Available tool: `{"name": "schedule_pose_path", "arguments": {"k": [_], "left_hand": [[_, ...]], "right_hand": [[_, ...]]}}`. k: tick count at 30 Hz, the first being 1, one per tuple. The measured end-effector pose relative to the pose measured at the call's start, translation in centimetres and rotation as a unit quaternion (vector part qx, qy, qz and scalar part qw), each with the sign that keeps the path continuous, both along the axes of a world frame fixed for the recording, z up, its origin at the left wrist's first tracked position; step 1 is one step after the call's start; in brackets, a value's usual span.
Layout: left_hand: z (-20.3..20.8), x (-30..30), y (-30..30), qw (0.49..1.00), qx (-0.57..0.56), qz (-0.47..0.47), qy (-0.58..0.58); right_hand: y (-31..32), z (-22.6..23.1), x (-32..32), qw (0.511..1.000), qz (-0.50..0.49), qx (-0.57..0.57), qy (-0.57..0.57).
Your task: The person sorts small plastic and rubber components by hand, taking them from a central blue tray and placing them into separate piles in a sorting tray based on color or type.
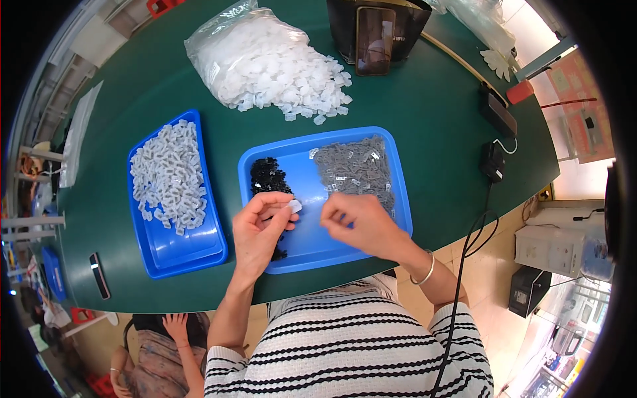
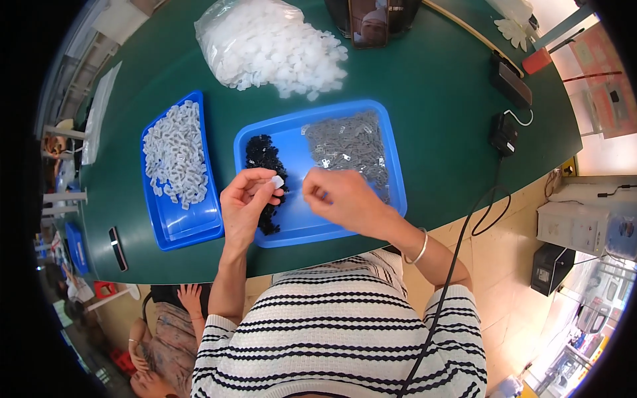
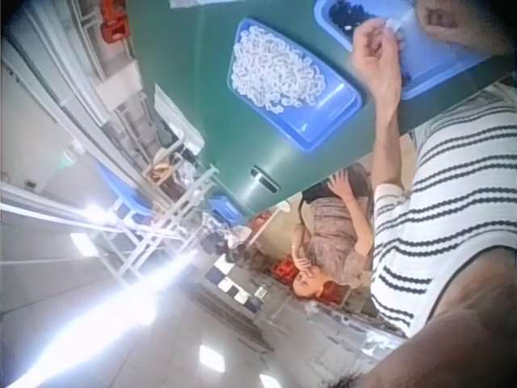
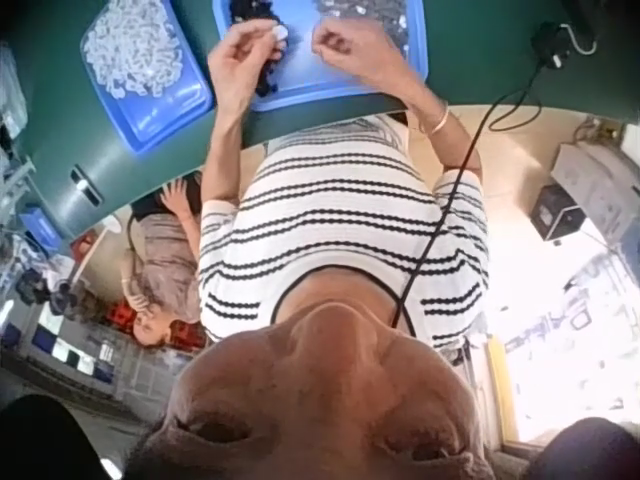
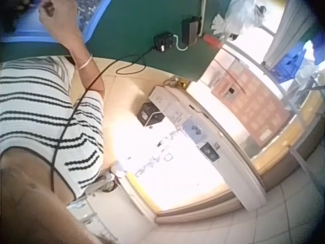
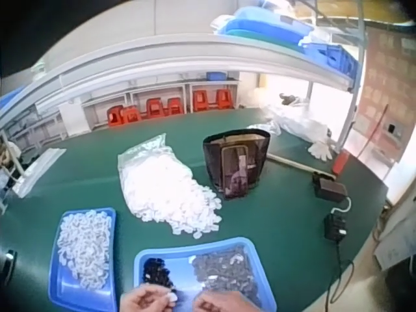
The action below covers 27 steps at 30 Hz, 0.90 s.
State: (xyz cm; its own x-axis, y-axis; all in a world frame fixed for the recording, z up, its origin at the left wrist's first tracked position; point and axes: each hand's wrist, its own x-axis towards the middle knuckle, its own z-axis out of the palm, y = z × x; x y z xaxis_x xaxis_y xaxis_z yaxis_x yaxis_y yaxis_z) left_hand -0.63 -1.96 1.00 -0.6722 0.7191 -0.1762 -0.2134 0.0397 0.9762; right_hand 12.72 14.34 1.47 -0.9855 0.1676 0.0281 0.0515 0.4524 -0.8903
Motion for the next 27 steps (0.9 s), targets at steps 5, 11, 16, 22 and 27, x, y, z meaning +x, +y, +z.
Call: {"name": "schedule_pose_path", "arguments": {"k": [5, 11, 16, 22, 27], "left_hand": [[0.1, 0.6, 2.3, 1.0, 0.003, -0.028, -0.012], [-0.2, 0.7, 3.6, 0.999, 0.0, -0.031, -0.029], [-0.4, 0.5, 4.1, 0.998, -0.008, -0.033, -0.045], [-0.8, 0.8, 3.9, 1.0, -0.018, -0.02, -0.015], [-1.1, 1.0, 4.0, 0.999, -0.03, -0.013, 0.035]], "right_hand": [[1.2, -0.6, 1.3, 0.959, -0.13, -0.252, 0.014], [1.8, -1.0, 1.0, 0.929, -0.172, -0.32, 0.067], [1.6, 0.0, 0.2, 0.953, -0.201, -0.214, 0.078], [1.0, 0.2, -0.9, 0.978, -0.182, -0.057, 0.079], [0.1, 0.4, -1.3, 0.981, -0.179, -0.024, 0.074]]}}
